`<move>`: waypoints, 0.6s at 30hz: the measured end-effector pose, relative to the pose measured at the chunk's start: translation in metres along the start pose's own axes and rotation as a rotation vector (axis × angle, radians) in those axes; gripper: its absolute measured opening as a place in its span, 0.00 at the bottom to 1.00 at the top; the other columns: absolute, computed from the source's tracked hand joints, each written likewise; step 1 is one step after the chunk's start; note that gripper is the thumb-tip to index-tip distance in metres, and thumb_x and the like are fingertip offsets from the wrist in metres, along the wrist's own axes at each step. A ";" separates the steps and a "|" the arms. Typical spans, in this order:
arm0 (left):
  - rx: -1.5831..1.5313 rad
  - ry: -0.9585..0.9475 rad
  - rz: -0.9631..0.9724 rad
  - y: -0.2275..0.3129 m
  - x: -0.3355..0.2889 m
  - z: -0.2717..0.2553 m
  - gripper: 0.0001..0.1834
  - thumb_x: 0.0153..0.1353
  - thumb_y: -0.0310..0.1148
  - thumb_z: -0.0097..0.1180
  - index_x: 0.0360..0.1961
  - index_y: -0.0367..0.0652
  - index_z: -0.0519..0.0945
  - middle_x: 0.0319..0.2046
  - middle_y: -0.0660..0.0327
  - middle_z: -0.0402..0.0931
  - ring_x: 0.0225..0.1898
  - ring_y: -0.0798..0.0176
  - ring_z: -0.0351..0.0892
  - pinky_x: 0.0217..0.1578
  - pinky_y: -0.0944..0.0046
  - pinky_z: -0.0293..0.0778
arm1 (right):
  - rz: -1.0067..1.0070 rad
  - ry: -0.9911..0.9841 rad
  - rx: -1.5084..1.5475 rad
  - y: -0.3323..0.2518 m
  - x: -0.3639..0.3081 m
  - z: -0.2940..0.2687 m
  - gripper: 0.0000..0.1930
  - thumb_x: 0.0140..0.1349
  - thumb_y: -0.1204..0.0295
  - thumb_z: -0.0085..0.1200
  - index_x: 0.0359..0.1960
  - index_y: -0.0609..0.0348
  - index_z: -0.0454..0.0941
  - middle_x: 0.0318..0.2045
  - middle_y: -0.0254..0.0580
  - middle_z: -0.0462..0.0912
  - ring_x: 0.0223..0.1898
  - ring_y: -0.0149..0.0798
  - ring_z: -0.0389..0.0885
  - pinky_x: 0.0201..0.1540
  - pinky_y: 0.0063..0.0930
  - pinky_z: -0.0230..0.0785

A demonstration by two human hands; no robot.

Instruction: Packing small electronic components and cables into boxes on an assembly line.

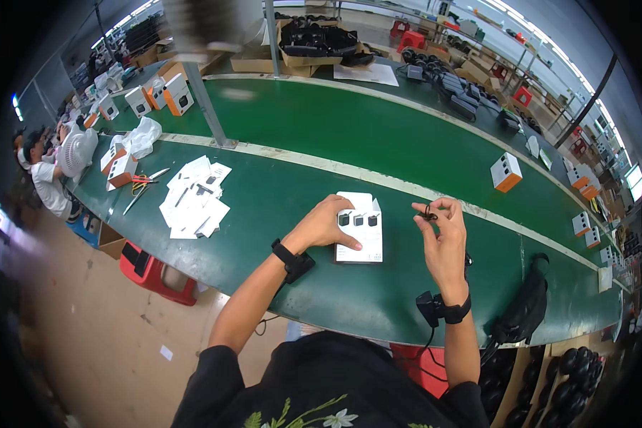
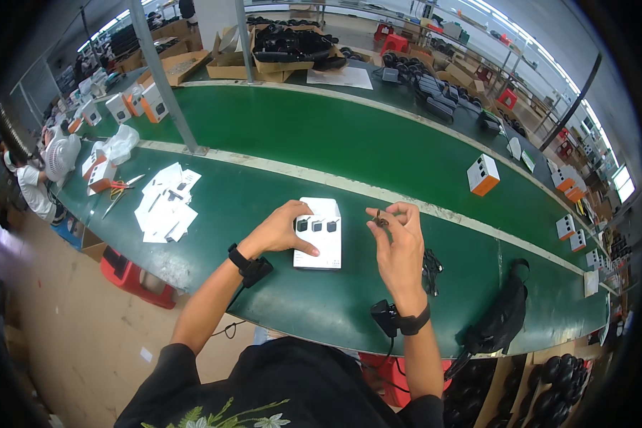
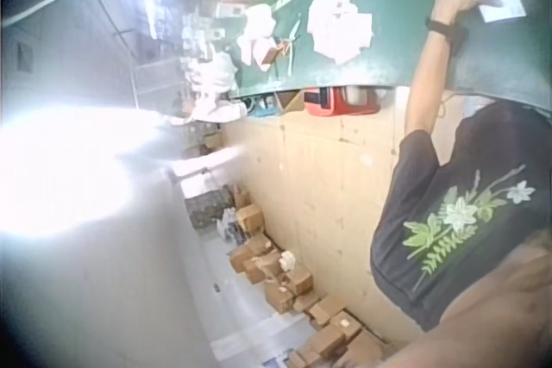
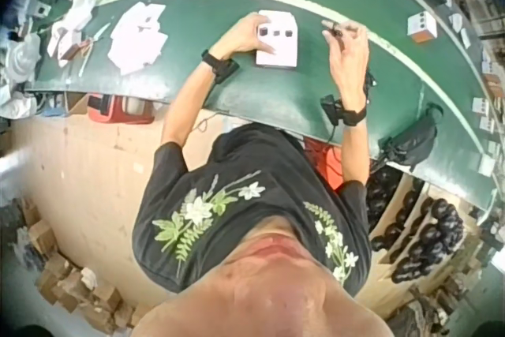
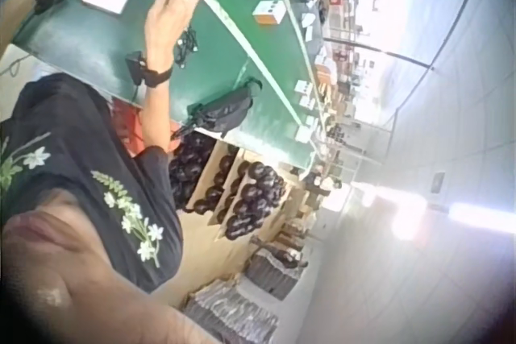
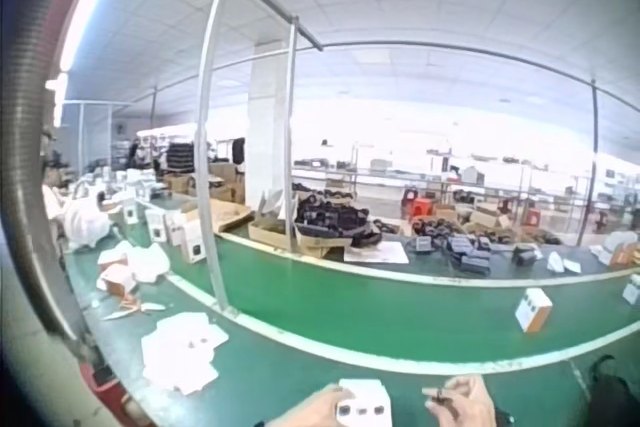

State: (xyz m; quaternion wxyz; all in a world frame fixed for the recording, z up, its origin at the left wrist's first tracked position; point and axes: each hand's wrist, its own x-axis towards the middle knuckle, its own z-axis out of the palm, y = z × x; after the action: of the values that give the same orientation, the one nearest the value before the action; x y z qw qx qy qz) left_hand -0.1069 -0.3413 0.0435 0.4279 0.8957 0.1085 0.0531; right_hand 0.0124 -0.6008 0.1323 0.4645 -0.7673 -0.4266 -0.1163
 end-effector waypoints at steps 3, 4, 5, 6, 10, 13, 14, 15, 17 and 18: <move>0.016 0.116 0.150 0.034 -0.022 0.008 0.44 0.39 0.39 0.93 0.59 0.43 0.84 0.80 0.43 0.63 0.77 0.32 0.71 0.76 0.44 0.73 | -0.006 -0.040 0.043 -0.002 0.001 -0.011 0.10 0.70 0.86 0.65 0.50 0.69 0.89 0.52 0.46 0.86 0.42 0.42 0.89 0.44 0.35 0.81; 0.095 0.201 0.237 0.043 -0.033 0.013 0.40 0.42 0.37 0.92 0.57 0.42 0.84 0.81 0.43 0.60 0.78 0.33 0.71 0.73 0.44 0.75 | -0.054 -0.073 0.050 -0.010 0.003 -0.012 0.12 0.69 0.86 0.66 0.53 0.69 0.88 0.52 0.47 0.87 0.43 0.42 0.89 0.44 0.35 0.81; 0.175 0.286 0.324 0.048 -0.041 0.020 0.36 0.45 0.35 0.91 0.54 0.42 0.85 0.83 0.42 0.57 0.79 0.33 0.70 0.71 0.43 0.78 | -0.101 -0.106 0.057 -0.017 0.005 -0.010 0.15 0.67 0.86 0.66 0.55 0.69 0.87 0.51 0.48 0.87 0.43 0.43 0.90 0.44 0.35 0.82; 0.174 0.283 0.318 0.044 -0.049 0.032 0.36 0.45 0.35 0.91 0.54 0.42 0.85 0.83 0.42 0.57 0.79 0.33 0.70 0.71 0.43 0.78 | -0.140 -0.059 0.081 -0.025 0.005 -0.004 0.16 0.65 0.83 0.70 0.55 0.64 0.87 0.47 0.48 0.88 0.42 0.46 0.90 0.43 0.36 0.82; 0.063 0.511 0.380 0.040 -0.074 0.056 0.25 0.51 0.27 0.87 0.48 0.43 0.85 0.83 0.41 0.56 0.76 0.37 0.76 0.64 0.45 0.86 | -0.209 -0.087 -0.034 -0.033 -0.006 0.022 0.14 0.61 0.76 0.77 0.46 0.55 0.88 0.41 0.39 0.90 0.36 0.44 0.88 0.35 0.40 0.81; 0.070 0.571 0.356 0.047 -0.079 0.052 0.25 0.53 0.27 0.86 0.47 0.41 0.83 0.82 0.41 0.60 0.70 0.37 0.83 0.60 0.44 0.90 | -0.445 -0.169 -0.249 -0.019 -0.016 0.024 0.14 0.59 0.75 0.75 0.47 0.56 0.90 0.40 0.35 0.91 0.34 0.42 0.87 0.32 0.38 0.80; -0.006 0.548 0.325 0.048 -0.080 0.048 0.27 0.54 0.28 0.86 0.51 0.41 0.81 0.81 0.41 0.62 0.70 0.38 0.84 0.58 0.46 0.91 | -0.435 -0.166 -0.242 -0.012 -0.020 0.028 0.14 0.59 0.75 0.75 0.47 0.56 0.90 0.40 0.35 0.91 0.34 0.42 0.87 0.32 0.38 0.80; -0.093 0.538 0.291 0.046 -0.083 0.044 0.30 0.55 0.29 0.86 0.54 0.40 0.79 0.80 0.41 0.64 0.69 0.39 0.85 0.56 0.47 0.91 | -0.441 -0.174 -0.353 -0.009 -0.021 0.034 0.14 0.61 0.75 0.73 0.49 0.56 0.91 0.41 0.35 0.90 0.35 0.41 0.88 0.32 0.38 0.80; -0.097 0.572 0.294 0.041 -0.084 0.040 0.36 0.57 0.30 0.86 0.61 0.39 0.74 0.76 0.43 0.71 0.67 0.45 0.86 0.52 0.52 0.92 | -0.447 -0.185 -0.464 -0.006 -0.022 0.044 0.15 0.62 0.74 0.70 0.52 0.55 0.91 0.42 0.35 0.90 0.36 0.41 0.89 0.32 0.38 0.81; -0.146 0.545 0.271 0.039 -0.081 0.037 0.37 0.58 0.29 0.85 0.62 0.40 0.72 0.74 0.46 0.74 0.65 0.48 0.87 0.51 0.54 0.92 | -0.424 -0.203 -0.543 -0.007 -0.019 0.049 0.14 0.61 0.75 0.67 0.49 0.58 0.90 0.39 0.36 0.87 0.38 0.40 0.89 0.32 0.36 0.82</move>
State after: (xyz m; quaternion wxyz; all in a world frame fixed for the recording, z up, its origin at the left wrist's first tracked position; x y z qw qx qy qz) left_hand -0.1725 -0.4121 0.0507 0.4352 0.8217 0.0945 0.3556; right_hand -0.0152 -0.5700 0.0991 0.1647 -0.7647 -0.5738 -0.2425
